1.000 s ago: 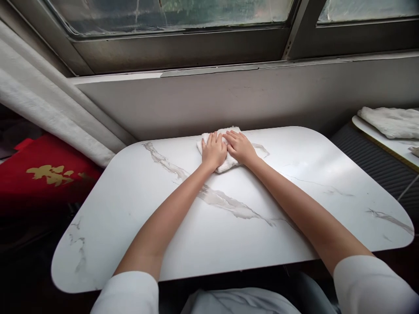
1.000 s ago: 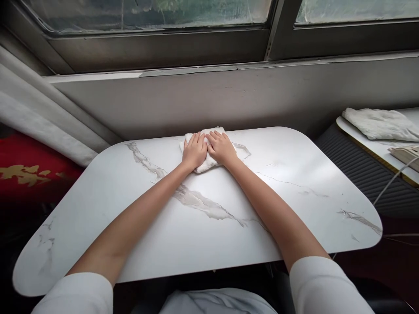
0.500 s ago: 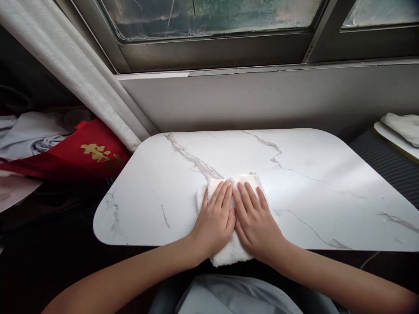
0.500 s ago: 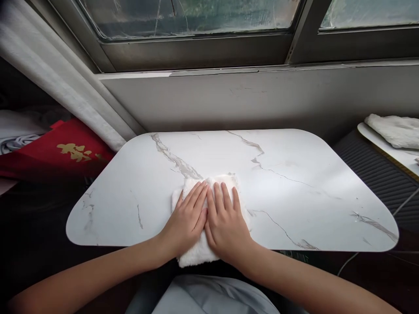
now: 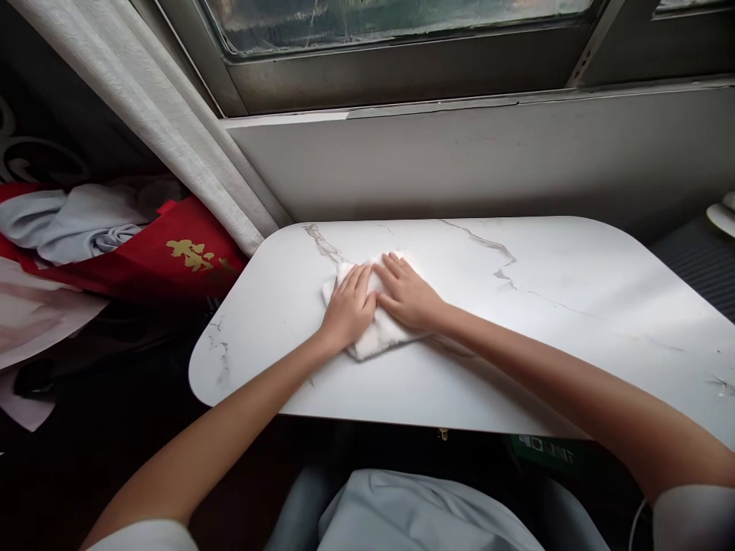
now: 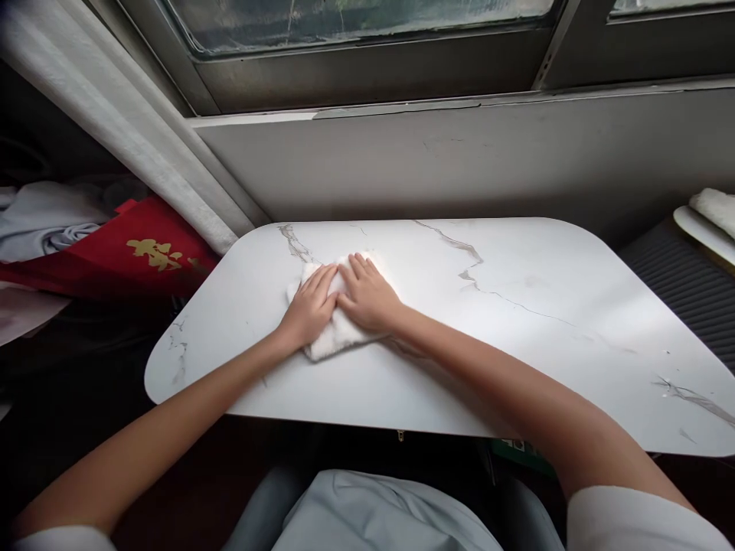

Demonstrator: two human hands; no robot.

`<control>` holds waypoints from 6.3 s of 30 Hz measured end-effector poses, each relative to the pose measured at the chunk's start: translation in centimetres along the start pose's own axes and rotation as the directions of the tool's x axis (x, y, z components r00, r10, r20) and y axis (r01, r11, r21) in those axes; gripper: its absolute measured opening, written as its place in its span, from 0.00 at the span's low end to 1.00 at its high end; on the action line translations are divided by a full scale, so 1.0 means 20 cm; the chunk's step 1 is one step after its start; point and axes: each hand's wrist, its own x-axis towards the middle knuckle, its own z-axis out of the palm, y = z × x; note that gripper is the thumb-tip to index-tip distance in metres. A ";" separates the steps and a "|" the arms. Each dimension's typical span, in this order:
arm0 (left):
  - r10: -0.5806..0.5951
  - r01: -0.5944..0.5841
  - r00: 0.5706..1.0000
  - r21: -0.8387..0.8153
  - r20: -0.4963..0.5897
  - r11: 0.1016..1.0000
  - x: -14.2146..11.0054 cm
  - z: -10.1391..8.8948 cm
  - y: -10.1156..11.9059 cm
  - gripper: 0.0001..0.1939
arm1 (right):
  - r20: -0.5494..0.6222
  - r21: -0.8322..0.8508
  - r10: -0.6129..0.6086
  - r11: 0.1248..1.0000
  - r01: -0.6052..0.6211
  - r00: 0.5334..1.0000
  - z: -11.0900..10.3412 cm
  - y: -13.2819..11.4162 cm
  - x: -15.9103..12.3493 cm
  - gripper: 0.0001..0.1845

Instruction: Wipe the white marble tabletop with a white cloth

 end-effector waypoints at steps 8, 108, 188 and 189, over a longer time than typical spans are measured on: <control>0.055 -0.054 0.998 -0.034 0.035 0.998 0.62 -0.01 -0.21 0.29 | -0.122 -0.141 0.085 0.985 -0.102 0.989 0.05 0.24 0.46 0.30; 0.063 -0.059 0.998 0.114 -0.029 0.992 -0.02 0.00 -0.02 0.26 | -0.046 -0.068 -0.001 0.998 -0.003 0.999 0.04 -0.10 -0.06 0.32; 0.259 -0.264 0.964 0.086 0.068 0.961 0.49 0.58 1.18 0.27 | -0.188 -0.215 0.367 0.890 -0.402 0.911 -0.32 0.91 -0.81 0.28; 0.278 -0.285 0.957 0.086 0.079 0.955 0.42 0.58 1.22 0.27 | -0.192 -0.223 0.363 0.889 -0.401 0.912 -0.32 0.88 -0.90 0.28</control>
